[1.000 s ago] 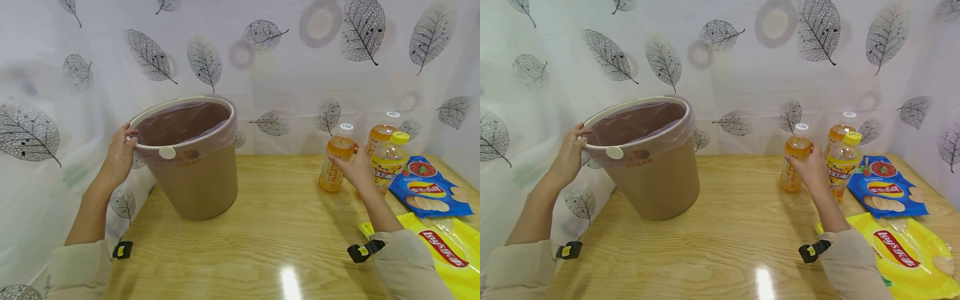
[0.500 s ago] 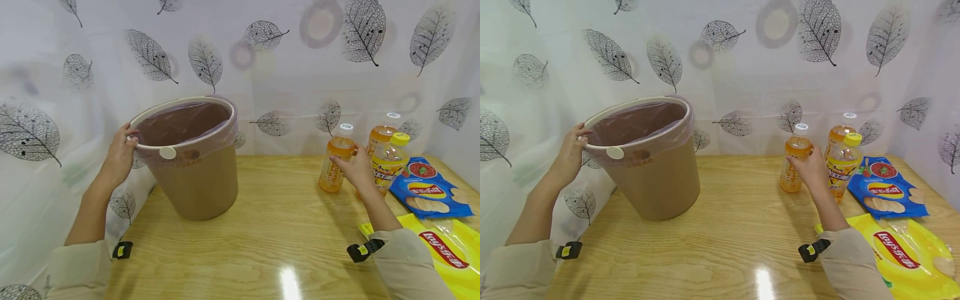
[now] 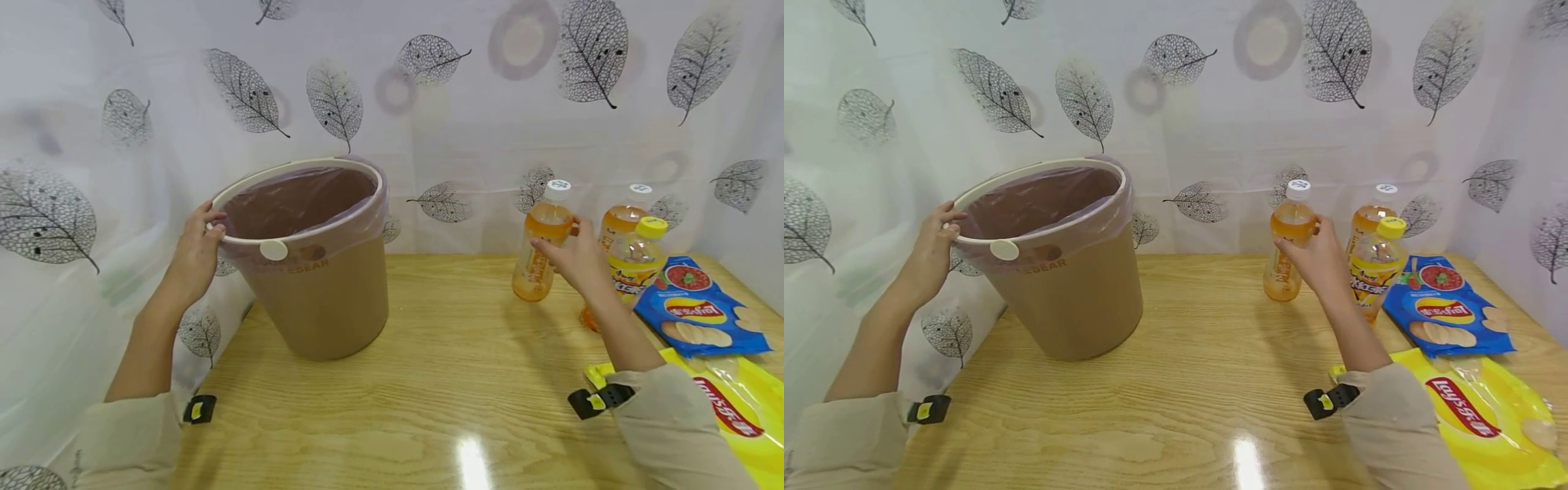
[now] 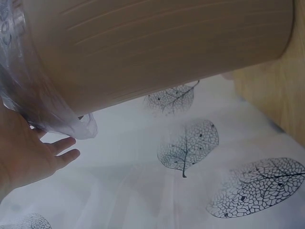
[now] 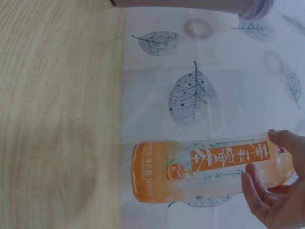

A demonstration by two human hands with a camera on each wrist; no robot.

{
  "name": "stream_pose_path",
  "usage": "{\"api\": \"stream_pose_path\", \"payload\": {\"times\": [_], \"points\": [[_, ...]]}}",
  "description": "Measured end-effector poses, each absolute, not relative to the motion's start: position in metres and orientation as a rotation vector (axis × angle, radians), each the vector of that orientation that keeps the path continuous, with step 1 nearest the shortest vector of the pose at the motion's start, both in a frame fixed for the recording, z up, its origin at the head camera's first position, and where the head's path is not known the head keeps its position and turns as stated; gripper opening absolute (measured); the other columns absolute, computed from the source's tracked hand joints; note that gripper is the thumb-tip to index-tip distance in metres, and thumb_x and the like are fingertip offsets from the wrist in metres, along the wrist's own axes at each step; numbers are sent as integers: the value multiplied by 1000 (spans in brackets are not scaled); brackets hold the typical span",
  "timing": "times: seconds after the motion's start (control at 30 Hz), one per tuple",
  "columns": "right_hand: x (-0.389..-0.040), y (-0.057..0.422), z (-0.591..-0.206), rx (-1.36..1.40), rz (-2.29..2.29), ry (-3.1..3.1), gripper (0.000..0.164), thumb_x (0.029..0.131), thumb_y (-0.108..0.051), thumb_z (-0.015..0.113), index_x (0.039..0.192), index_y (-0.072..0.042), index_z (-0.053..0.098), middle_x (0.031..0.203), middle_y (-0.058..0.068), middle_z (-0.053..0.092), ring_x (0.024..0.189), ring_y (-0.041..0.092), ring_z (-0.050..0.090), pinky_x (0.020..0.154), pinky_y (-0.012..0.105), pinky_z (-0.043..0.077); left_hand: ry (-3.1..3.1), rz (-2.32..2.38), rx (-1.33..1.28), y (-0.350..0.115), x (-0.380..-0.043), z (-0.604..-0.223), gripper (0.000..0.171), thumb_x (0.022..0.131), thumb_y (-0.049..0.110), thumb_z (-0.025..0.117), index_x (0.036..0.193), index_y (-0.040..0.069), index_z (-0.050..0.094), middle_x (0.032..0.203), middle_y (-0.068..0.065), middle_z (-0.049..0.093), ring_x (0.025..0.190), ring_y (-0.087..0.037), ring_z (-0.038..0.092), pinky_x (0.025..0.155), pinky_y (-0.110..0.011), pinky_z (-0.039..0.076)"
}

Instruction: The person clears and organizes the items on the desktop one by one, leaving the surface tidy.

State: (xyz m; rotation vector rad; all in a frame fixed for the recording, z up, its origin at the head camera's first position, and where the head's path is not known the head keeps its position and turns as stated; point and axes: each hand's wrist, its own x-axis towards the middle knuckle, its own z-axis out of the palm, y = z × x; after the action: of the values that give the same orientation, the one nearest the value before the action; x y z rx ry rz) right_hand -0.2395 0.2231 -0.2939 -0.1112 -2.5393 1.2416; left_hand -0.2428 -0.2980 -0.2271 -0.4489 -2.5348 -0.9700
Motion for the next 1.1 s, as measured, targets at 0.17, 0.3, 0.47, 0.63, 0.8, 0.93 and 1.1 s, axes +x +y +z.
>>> {"api": "stream_pose_path", "payload": {"times": [0.17, 0.3, 0.47, 0.63, 0.8, 0.93, 1.1], "points": [[-237, 218, -282, -38, 1276, -2546, 99, 82, -53, 57, 144, 3, 4, 138, 35, 21, 95, 45, 52, 73, 49, 48, -2525, -980, -450, -299, -242, -228, 50, 98, 24, 20, 129, -13, 33, 148, -24, 7, 130, -48, 7, 99, -64, 5], [-236, 213, -274, 4, 1279, -2551, 98, 82, -54, 57, 145, 1, 4, 138, 34, 21, 91, 44, 54, 72, 46, 48, -2519, -974, -452, -298, -242, -229, 50, 98, 25, 20, 129, -12, 33, 148, -23, 7, 130, -48, 8, 99, -64, 5], [-236, 205, -263, 20, 1263, -2558, 100, 80, -55, 58, 145, -1, 6, 139, 32, 22, 86, 42, 58, 71, 45, 49, -2527, -981, -445, -298, -242, -230, 50, 98, 25, 20, 130, -12, 33, 149, -22, 7, 131, -48, 7, 99, -64, 6], [-235, 197, -250, 32, 1246, -2567, 99, 80, -55, 59, 145, -2, 7, 140, 30, 24, 82, 38, 60, 66, 38, 52, -2531, -976, -443, -299, -242, -230, 50, 98, 25, 19, 130, -12, 33, 149, -22, 7, 131, -47, 6, 100, -63, 3], [-236, 188, -237, 68, 1255, -2558, 97, 80, -54, 60, 145, -3, 9, 140, 27, 28, 81, 37, 60, 60, 29, 51, -2537, -967, -434, -300, -243, -229, 50, 98, 23, 19, 130, -13, 31, 149, -23, 6, 131, -48, 5, 100, -62, 1], [-236, 182, -227, 84, 1259, -2553, 96, 80, -54, 60, 145, -5, 10, 140, 24, 29, 81, 37, 60, 63, 32, 50, -2538, -969, -429, -299, -243, -228, 51, 98, 24, 19, 131, -13, 32, 149, -23, 6, 131, -47, 5, 101, -61, 0], [-238, 173, -216, 94, 1270, -2540, 95, 79, -54, 61, 145, -7, 12, 141, 21, 30, 81, 35, 61, 63, 31, 50, -2546, -979, -412, -298, -242, -227, 51, 98, 24, 19, 131, -12, 32, 149, -22, 6, 131, -47, 6, 101, -62, 1]]}}
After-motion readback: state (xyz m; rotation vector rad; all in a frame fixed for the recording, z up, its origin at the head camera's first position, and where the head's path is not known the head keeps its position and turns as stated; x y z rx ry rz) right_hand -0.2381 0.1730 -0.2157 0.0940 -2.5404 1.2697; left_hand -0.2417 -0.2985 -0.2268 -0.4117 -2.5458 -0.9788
